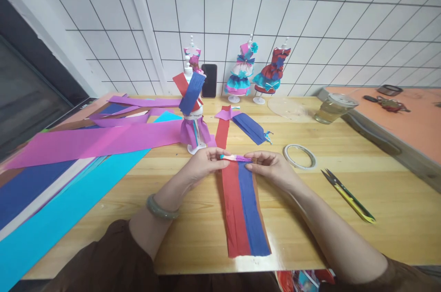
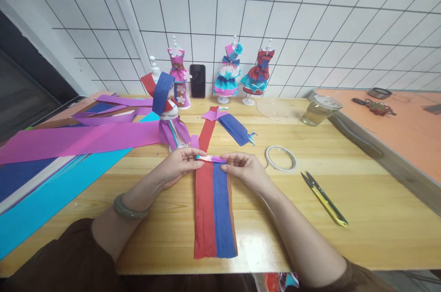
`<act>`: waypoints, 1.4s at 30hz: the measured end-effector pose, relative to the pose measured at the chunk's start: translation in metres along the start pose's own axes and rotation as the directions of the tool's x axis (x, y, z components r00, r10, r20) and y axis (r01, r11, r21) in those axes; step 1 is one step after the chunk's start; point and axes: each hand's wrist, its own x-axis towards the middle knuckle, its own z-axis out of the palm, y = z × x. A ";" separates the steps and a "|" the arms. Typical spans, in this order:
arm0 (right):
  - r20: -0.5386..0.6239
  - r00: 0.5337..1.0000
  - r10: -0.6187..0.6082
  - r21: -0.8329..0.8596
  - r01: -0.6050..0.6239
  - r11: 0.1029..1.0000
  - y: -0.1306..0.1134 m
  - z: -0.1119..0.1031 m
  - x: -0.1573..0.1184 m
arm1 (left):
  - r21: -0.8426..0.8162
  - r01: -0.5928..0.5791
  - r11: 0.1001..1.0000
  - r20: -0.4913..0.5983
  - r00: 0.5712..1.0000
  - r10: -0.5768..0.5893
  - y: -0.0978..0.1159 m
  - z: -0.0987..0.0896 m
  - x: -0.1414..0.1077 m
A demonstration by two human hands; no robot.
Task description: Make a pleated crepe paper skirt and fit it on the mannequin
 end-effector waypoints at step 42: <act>-0.054 0.998 -0.017 -0.105 0.012 0.994 -0.005 0.004 -0.006 | 0.206 -0.128 0.970 -0.059 0.988 0.143 -0.002 0.008 0.003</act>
